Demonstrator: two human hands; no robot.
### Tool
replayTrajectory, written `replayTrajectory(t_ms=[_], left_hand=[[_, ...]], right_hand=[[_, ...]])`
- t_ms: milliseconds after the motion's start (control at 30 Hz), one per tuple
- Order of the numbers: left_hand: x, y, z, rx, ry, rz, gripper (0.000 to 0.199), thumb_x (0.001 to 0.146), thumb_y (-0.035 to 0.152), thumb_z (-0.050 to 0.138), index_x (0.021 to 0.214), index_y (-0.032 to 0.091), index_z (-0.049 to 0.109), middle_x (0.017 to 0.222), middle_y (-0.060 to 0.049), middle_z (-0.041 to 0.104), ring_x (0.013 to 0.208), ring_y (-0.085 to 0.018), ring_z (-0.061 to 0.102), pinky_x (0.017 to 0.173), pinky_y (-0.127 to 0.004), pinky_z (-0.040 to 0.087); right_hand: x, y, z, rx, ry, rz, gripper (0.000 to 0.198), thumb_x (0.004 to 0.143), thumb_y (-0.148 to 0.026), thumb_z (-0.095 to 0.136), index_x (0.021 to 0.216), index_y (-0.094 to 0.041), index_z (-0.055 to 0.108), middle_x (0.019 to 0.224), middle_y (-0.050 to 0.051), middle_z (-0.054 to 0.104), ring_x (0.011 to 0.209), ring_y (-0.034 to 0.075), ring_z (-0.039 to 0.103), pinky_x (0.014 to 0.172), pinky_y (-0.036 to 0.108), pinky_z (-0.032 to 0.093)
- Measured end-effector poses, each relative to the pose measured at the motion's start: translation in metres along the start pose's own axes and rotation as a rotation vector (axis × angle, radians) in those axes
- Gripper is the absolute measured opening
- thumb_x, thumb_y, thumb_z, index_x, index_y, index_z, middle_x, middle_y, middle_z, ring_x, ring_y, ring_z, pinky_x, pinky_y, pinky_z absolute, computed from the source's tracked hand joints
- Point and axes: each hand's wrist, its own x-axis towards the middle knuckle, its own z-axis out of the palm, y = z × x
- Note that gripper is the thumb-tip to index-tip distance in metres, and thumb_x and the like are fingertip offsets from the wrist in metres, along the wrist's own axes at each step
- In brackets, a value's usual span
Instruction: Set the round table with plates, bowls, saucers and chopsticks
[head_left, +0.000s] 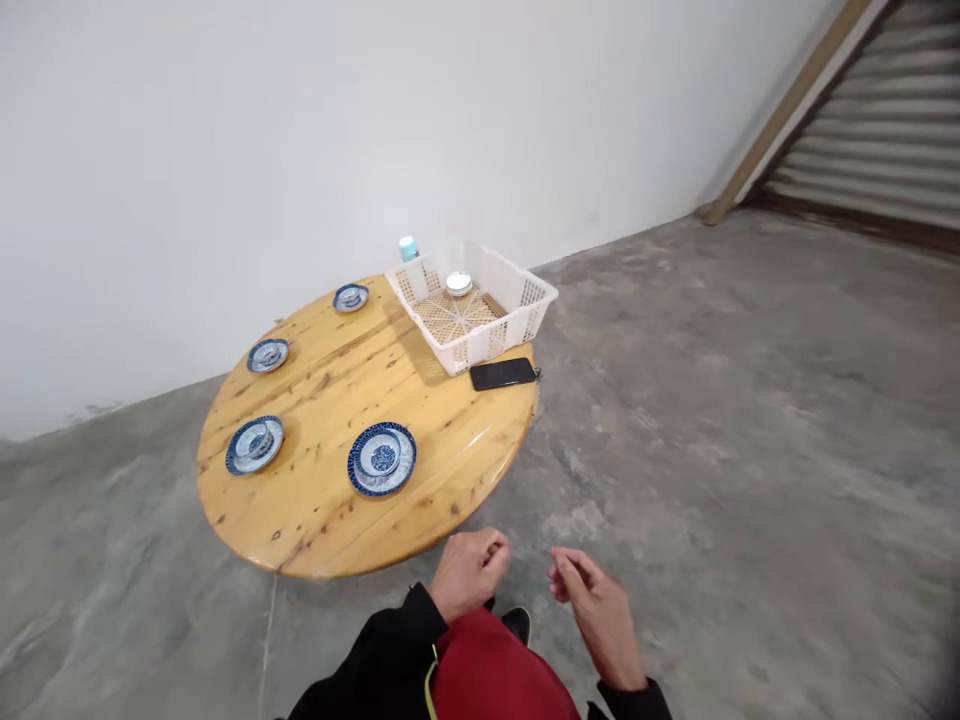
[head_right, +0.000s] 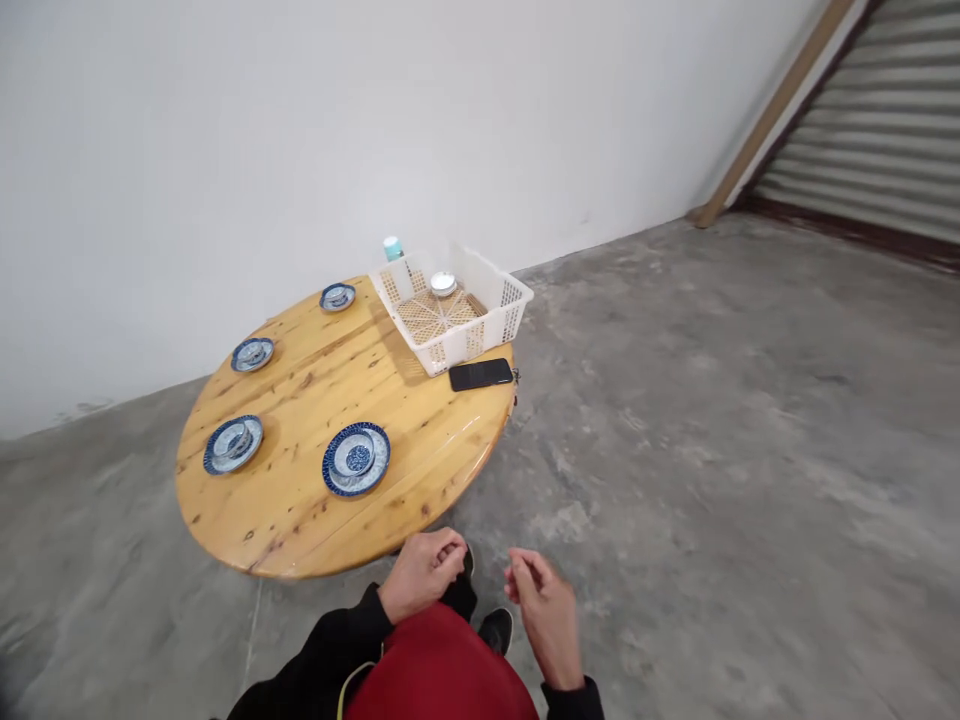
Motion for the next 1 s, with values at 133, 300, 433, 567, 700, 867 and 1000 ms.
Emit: replayTrajectory(t_ms=[133,300,433,567,700,867,1000], left_hand=[[0.036,0.0,-0.014,-0.033,0.088,-0.077,0.023,0.094,0.028,0.044,0.082,0.02,0.061,0.069,0.0,0.067,0.061,-0.012,0.059,0.061,-0.023,0.042],[0.093,0.011,-0.028,-0.104,0.214,-0.061,0.023,0.095,0.028,0.044,0.082,0.019,0.061,0.071,0.001,0.067,0.062,-0.012,0.057,0.063,-0.023,0.041],[0.137,0.025,-0.048,-0.135,0.261,0.036,0.02,0.094,0.026,0.048,0.082,0.02,0.062,0.071,0.002,0.066,0.062,-0.01,0.056,0.063,-0.022,0.04],[0.18,0.038,-0.097,-0.209,0.304,0.101,0.021,0.095,0.029,0.048,0.085,0.019,0.062,0.073,0.001,0.068,0.063,-0.011,0.06,0.065,-0.021,0.044],[0.225,0.05,-0.162,-0.15,0.399,0.154,0.019,0.095,0.029,0.048,0.088,0.018,0.061,0.077,0.0,0.07,0.067,-0.011,0.064,0.066,-0.021,0.046],[0.292,0.057,-0.232,0.036,0.457,0.07,0.017,0.093,0.027,0.047,0.09,0.018,0.061,0.082,-0.001,0.071,0.073,-0.013,0.066,0.071,-0.023,0.048],[0.364,0.047,-0.269,0.073,0.433,-0.087,0.017,0.091,0.026,0.049,0.094,0.018,0.064,0.079,-0.002,0.071,0.075,-0.016,0.067,0.073,-0.026,0.05]], right_hand=[[0.038,-0.014,0.009,0.023,-0.131,0.01,0.055,0.063,-0.072,0.068,0.077,-0.019,0.07,0.059,0.004,0.066,0.051,0.02,0.061,0.051,0.031,0.051],[0.083,-0.053,-0.004,-0.06,-0.12,0.008,0.057,0.061,-0.072,0.069,0.079,-0.018,0.07,0.062,0.004,0.067,0.053,0.02,0.06,0.053,0.031,0.051],[0.124,-0.097,-0.021,-0.146,-0.069,-0.021,0.056,0.061,-0.07,0.07,0.081,-0.018,0.069,0.064,0.004,0.067,0.055,0.019,0.061,0.056,0.031,0.052],[0.173,-0.154,-0.03,-0.203,-0.079,-0.167,0.05,0.069,-0.065,0.069,0.086,-0.018,0.07,0.068,0.005,0.068,0.057,0.018,0.06,0.057,0.031,0.052],[0.233,-0.23,-0.017,-0.276,-0.148,-0.378,0.043,0.075,-0.059,0.069,0.087,-0.017,0.071,0.072,0.006,0.071,0.059,0.017,0.06,0.057,0.03,0.049],[0.334,-0.322,0.047,-0.285,-0.308,-0.536,0.033,0.08,-0.047,0.069,0.087,-0.015,0.072,0.079,0.007,0.073,0.064,0.017,0.063,0.063,0.03,0.052],[0.443,-0.363,0.123,-0.388,-0.421,-0.507,0.018,0.087,-0.022,0.06,0.091,-0.008,0.07,0.082,0.01,0.072,0.073,0.018,0.069,0.071,0.03,0.054]])
